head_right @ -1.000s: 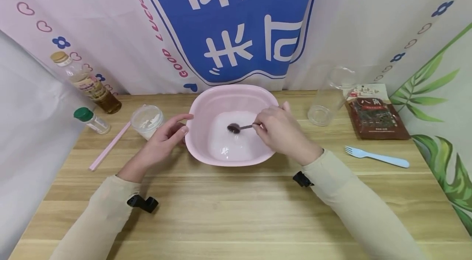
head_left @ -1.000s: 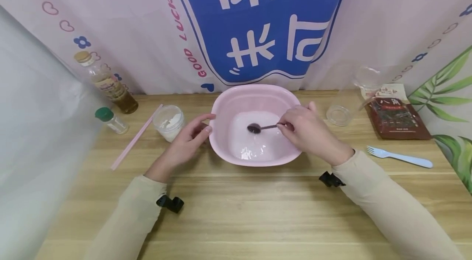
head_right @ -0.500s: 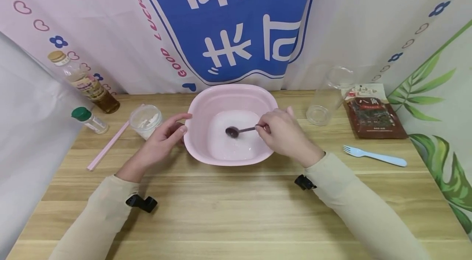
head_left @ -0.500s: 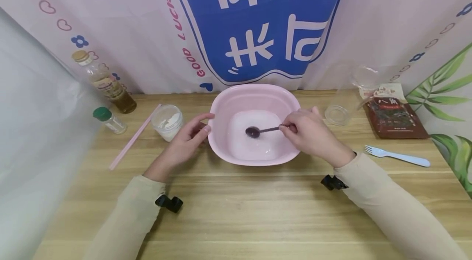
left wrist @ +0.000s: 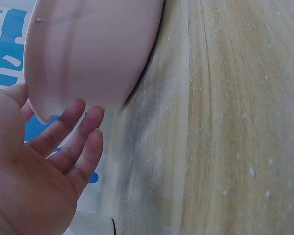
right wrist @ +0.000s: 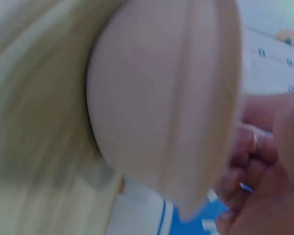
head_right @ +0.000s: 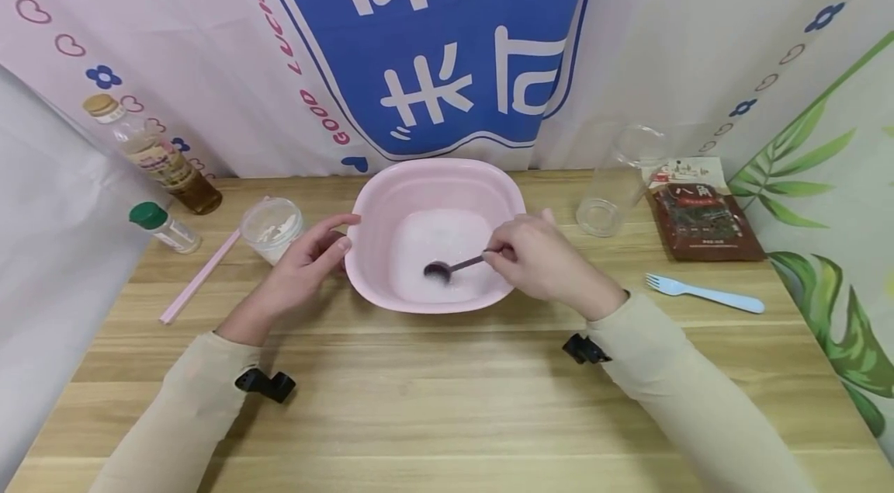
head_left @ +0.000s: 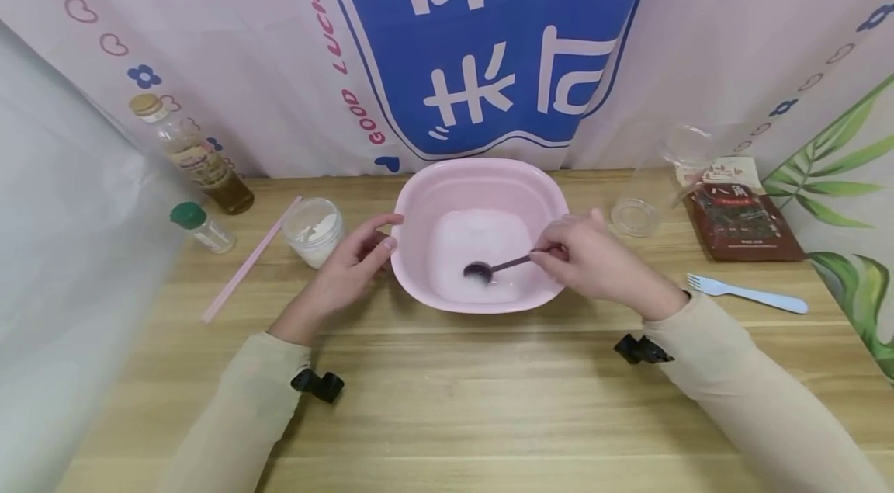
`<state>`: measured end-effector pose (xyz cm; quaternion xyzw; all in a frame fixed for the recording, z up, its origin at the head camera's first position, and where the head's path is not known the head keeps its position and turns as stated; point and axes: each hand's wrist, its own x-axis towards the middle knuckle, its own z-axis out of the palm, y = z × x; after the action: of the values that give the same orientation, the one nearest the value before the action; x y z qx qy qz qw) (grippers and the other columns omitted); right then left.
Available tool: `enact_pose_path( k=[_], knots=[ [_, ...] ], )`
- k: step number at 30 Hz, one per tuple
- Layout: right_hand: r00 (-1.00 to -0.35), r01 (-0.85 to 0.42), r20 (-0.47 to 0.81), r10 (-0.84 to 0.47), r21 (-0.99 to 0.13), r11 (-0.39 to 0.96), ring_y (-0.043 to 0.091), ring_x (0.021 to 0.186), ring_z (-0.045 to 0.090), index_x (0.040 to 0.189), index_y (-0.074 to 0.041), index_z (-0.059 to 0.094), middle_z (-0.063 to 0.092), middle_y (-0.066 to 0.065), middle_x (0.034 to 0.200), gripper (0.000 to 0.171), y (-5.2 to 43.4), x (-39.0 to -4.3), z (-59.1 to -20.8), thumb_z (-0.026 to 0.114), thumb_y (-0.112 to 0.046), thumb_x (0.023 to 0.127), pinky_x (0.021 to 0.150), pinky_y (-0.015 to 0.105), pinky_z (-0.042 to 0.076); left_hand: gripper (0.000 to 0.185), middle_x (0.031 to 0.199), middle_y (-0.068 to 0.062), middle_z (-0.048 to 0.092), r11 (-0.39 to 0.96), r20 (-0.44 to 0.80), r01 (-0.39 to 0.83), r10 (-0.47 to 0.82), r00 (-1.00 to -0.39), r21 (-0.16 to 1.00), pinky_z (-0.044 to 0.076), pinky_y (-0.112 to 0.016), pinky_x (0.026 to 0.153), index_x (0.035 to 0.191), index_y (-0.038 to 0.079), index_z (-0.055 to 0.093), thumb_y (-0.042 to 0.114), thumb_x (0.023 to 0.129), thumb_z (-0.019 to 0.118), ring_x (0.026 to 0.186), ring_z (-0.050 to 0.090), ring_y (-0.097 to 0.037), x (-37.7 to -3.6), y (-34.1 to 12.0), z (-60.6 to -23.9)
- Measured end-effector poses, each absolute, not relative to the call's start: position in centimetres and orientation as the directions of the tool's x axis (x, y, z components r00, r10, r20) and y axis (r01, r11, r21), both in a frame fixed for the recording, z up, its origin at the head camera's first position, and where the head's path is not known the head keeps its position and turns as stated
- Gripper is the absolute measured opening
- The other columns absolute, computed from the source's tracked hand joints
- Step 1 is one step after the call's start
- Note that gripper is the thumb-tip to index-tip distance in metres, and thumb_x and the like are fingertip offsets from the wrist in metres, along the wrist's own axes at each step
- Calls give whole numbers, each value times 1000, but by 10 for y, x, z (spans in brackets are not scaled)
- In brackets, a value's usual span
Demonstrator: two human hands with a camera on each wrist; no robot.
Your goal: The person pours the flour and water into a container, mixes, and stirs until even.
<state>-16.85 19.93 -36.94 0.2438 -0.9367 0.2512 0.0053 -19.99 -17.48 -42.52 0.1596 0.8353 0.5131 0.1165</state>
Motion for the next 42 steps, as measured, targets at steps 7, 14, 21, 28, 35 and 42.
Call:
enact_pose_path(
  k=[7,14,21,28,35,42],
  knots=[
    [-907,-416,236,-348,-374,829,22,76,59,92,-7,80,69,1,74,10,187,-178,-376,76,-13,98,85,46,33,44,122,-21,71,416,-32,142,384,-923,898,62,-45,90,160,19,49,24,116,51,104,67,-36,-199,-174,-426],
    [-904,-427,191,-382,-355,832,21,73,56,87,-9,80,67,-1,70,9,212,-172,-360,77,-8,95,81,43,28,45,123,-21,71,414,-27,145,381,-924,899,62,-44,90,160,18,49,25,116,51,102,67,-30,-199,-175,-426],
    [-879,-465,134,-457,-445,765,16,76,55,91,-11,80,64,-5,72,9,185,-174,-369,78,-15,98,83,39,30,44,122,-21,71,400,-31,134,380,-924,907,62,-43,89,160,18,49,22,116,52,103,67,-35,-198,-175,-429],
    [-903,-422,223,-367,-301,855,29,87,65,95,-6,80,78,7,87,7,187,-186,-368,76,-11,97,86,47,35,45,121,-21,71,392,-16,151,391,-920,908,63,-42,88,160,17,49,22,116,51,103,67,-39,-199,-174,-428],
    [-875,-481,144,-462,-361,799,19,77,57,88,-11,79,69,-3,76,9,215,-177,-357,77,-9,96,83,41,31,44,115,-22,71,387,9,176,396,-918,905,62,-38,82,159,14,50,20,115,52,97,66,-40,-200,-176,-424],
    [-849,-515,143,-508,-432,740,15,78,56,93,-12,80,68,-5,77,8,182,-180,-373,77,-16,100,85,39,33,44,115,-22,72,390,-1,167,395,-919,905,62,-37,83,159,14,50,19,115,52,97,67,-39,-201,-177,-426]
  ],
)
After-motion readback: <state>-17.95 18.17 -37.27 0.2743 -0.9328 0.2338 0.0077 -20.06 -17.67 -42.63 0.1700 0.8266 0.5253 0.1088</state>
